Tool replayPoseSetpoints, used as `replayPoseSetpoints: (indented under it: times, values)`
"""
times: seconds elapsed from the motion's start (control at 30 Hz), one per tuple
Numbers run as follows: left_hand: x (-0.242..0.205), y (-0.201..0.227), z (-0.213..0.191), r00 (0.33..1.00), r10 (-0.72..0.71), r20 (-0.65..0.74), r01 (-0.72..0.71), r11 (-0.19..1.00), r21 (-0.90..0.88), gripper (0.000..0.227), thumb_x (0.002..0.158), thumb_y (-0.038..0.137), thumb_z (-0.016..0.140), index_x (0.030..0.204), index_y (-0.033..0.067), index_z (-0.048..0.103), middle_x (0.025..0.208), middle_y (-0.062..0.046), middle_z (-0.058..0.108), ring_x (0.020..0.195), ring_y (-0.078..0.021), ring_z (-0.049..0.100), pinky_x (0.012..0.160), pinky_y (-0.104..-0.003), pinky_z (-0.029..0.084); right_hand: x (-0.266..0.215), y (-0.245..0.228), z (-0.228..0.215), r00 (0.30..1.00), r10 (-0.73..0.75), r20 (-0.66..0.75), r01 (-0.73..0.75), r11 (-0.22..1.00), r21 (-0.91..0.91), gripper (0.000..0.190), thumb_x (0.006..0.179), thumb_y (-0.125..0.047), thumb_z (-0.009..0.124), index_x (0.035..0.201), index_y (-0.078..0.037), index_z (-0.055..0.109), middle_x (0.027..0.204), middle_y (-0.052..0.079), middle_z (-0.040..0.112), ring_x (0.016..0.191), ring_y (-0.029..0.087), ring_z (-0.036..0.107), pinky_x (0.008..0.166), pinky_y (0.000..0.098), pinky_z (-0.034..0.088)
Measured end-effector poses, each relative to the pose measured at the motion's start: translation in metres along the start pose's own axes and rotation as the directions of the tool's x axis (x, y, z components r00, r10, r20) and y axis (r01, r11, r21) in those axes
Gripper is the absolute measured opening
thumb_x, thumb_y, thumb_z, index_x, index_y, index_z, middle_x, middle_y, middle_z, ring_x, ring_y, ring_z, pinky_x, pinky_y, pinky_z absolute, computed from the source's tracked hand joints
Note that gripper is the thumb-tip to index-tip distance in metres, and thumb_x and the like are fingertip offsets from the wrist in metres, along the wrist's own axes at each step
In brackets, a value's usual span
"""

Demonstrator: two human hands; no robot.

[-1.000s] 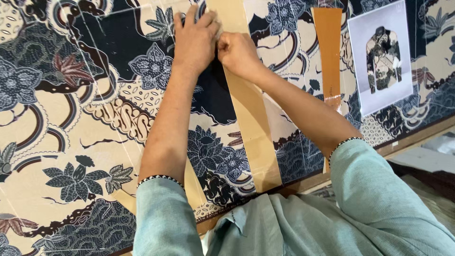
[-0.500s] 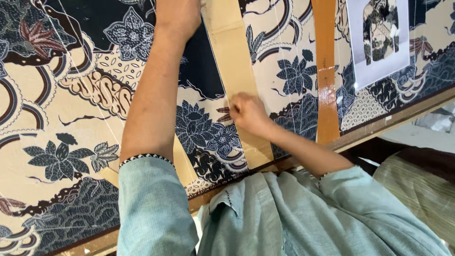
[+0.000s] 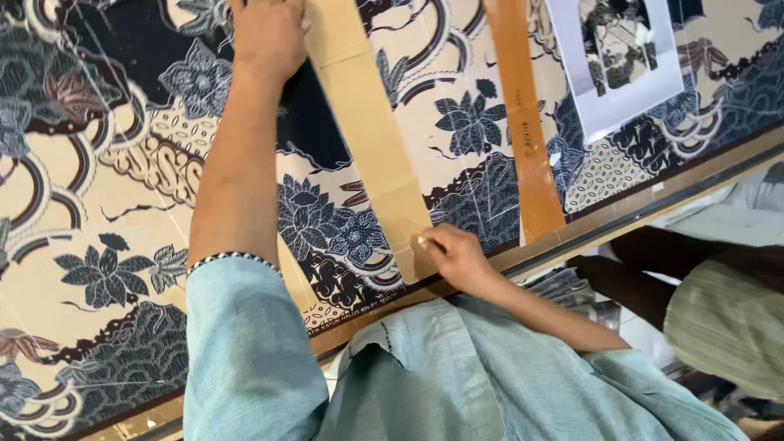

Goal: The person arranges patterned fabric pieces and paper templates on a table, smoothing and aligning them by hand. The person moves templates and fabric sections into position and presses them flat to prepare for cutting or sewing.

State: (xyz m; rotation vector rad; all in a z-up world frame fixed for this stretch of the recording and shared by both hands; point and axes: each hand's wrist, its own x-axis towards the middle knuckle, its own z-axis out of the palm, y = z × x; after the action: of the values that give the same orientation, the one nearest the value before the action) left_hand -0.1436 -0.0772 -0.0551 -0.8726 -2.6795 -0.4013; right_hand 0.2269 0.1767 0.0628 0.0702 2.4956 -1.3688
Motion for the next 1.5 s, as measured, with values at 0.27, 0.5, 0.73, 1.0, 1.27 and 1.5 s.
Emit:
replayPoseSetpoints:
  times: [0.27, 0.5, 0.73, 1.0, 1.27, 1.5]
  values:
    - [-0.001, 0.007, -0.029, 0.965, -0.078, 0.250, 0.116, 0.984, -0.138, 0.075, 0.081, 0.052, 0.089, 0.131, 0.0007, 0.067, 0.142, -0.012, 0.059, 0.137, -0.0398, 0.043, 0.106, -0.062, 0.033, 0.020, 0.018, -0.005, 0.989, -0.076, -0.129, 0.079, 0.997, 0.020, 0.011, 0.095, -0.007, 0.068, 0.104, -0.002, 0.071, 0.088, 0.012, 0.067, 0.076, 0.027, 0.067, 0.066, 0.0358, 0.051]
    - [-0.004, 0.011, -0.032, 0.981, -0.060, 0.183, 0.080, 0.991, -0.105, 0.082, 0.073, 0.051, 0.090, 0.135, 0.0023, 0.066, 0.145, -0.013, 0.059, 0.138, -0.0405, 0.042, 0.105, -0.062, 0.032, 0.019, 0.021, -0.011, 0.981, -0.167, -0.095, 0.169, 0.986, 0.015, 0.011, 0.094, -0.004, 0.069, 0.105, -0.002, 0.069, 0.090, 0.011, 0.068, 0.078, 0.027, 0.068, 0.066, 0.0362, 0.053]
    - [-0.004, 0.014, -0.035, 0.959, -0.136, 0.250, 0.164, 0.982, -0.094, 0.077, 0.079, 0.052, 0.091, 0.132, 0.0029, 0.064, 0.138, -0.015, 0.061, 0.133, -0.0411, 0.046, 0.108, -0.063, 0.032, 0.040, 0.010, -0.015, 0.976, -0.212, -0.038, 0.214, 0.976, 0.040, 0.013, 0.093, -0.001, 0.067, 0.106, -0.001, 0.068, 0.094, 0.013, 0.069, 0.077, 0.027, 0.069, 0.065, 0.0350, 0.054]
    - [0.016, 0.021, -0.045, 0.874, -0.263, 0.408, 0.288, 0.958, 0.000, 0.090, 0.063, 0.049, 0.087, 0.141, 0.0164, 0.056, 0.152, -0.010, 0.051, 0.142, -0.0407, 0.041, 0.117, -0.063, 0.030, 0.098, 0.002, 0.002, 0.926, -0.373, 0.060, 0.374, 0.927, -0.008, 0.019, 0.089, -0.002, 0.066, 0.108, 0.000, 0.070, 0.099, 0.016, 0.071, 0.087, 0.035, 0.070, 0.074, 0.0390, 0.056]
    - [0.021, 0.042, -0.045, 0.806, -0.391, 0.444, 0.403, 0.912, 0.071, 0.083, 0.071, 0.044, 0.083, 0.140, 0.0076, 0.053, 0.158, -0.012, 0.037, 0.145, -0.0442, 0.029, 0.117, -0.065, 0.023, 0.122, 0.011, 0.006, 0.954, -0.234, 0.189, 0.239, 0.971, -0.005, 0.016, 0.088, -0.004, 0.067, 0.103, -0.003, 0.072, 0.096, 0.014, 0.073, 0.087, 0.031, 0.073, 0.074, 0.0359, 0.057]
    - [0.051, 0.097, -0.021, 0.910, -0.415, -0.005, 0.406, 0.892, -0.196, 0.048, 0.089, 0.010, 0.067, 0.135, 0.0009, 0.058, 0.147, -0.021, 0.049, 0.140, -0.0441, 0.045, 0.115, -0.056, 0.037, 0.125, 0.007, 0.008, 0.952, -0.244, 0.185, 0.254, 0.967, -0.032, 0.017, 0.086, -0.003, 0.064, 0.102, -0.003, 0.071, 0.097, 0.013, 0.073, 0.088, 0.031, 0.073, 0.076, 0.0373, 0.057]
